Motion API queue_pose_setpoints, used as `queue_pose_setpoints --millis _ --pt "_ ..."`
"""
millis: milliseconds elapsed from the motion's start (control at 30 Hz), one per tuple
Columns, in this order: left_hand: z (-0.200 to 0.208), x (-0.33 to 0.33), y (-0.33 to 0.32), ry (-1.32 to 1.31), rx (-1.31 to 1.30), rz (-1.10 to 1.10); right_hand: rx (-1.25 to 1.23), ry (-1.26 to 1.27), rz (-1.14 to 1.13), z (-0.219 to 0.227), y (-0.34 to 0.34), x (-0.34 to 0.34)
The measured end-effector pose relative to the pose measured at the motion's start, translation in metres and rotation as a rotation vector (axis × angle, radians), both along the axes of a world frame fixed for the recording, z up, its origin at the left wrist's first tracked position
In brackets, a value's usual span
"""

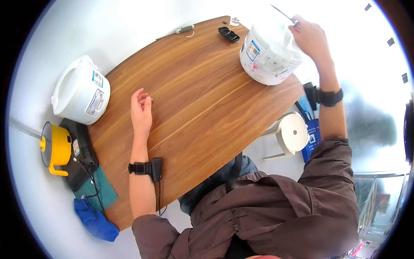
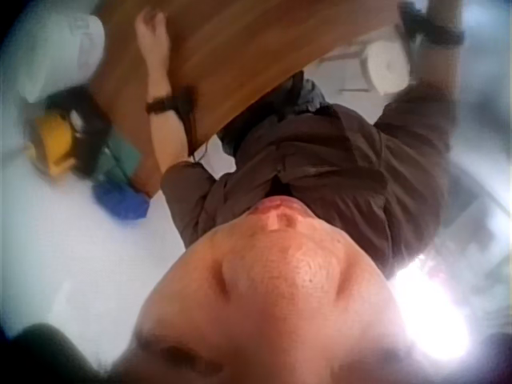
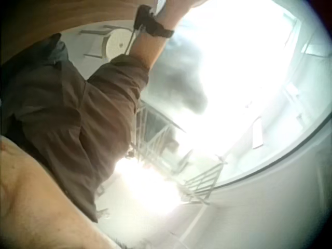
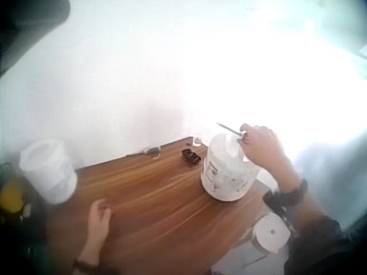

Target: The person disassembles two white rice cookers on a wooden table. They use a screwdriver to remove a small cap from the lid of the first cooker, then open the lid to reveal the inner pot. They repeat the process with a second cooker, removing the cap and opening the lid.

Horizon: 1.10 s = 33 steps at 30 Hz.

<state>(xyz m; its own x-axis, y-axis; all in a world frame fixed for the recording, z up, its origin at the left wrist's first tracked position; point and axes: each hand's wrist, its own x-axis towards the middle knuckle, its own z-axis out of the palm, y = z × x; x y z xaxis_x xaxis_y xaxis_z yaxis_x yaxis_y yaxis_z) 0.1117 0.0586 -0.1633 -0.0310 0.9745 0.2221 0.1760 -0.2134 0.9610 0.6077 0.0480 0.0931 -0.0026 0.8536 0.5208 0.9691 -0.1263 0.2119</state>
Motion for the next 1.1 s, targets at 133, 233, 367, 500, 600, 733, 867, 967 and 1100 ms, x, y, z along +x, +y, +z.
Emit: queue_pose_setpoints --millis 133,233,367,500,600,733,867,967,1100 --pt "0.002 0.004 0.002 0.033 0.019 0.006 -0.109 0.057 0.017 -0.006 0.021 0.037" --pt "0.002 0.003 0.0 0.066 0.039 0.022 -0.138 0.329 0.035 -0.014 0.026 0.022" --pt "0.001 0.002 0.0 0.066 0.044 0.033 -0.161 0.508 -0.005 -0.019 0.023 -0.002" --pt "0.003 0.004 0.0 0.102 0.061 0.046 -0.175 0.666 0.053 -0.026 0.03 0.009" --pt "0.0 0.004 0.0 0.111 0.063 0.054 -0.129 0.635 0.08 -0.022 0.026 0.003" --pt "0.002 0.004 0.002 0.114 0.059 0.05 -0.078 0.525 0.123 -0.015 0.031 0.003" --pt "0.003 0.005 0.0 0.114 0.045 0.049 -0.138 0.626 0.127 -0.019 0.036 0.008" --pt "0.004 0.004 0.002 0.135 0.051 0.049 -0.09 0.624 0.156 -0.023 0.042 0.01" --pt "0.008 0.004 -0.001 0.155 0.038 0.05 -0.115 0.509 0.153 -0.023 0.049 0.009"
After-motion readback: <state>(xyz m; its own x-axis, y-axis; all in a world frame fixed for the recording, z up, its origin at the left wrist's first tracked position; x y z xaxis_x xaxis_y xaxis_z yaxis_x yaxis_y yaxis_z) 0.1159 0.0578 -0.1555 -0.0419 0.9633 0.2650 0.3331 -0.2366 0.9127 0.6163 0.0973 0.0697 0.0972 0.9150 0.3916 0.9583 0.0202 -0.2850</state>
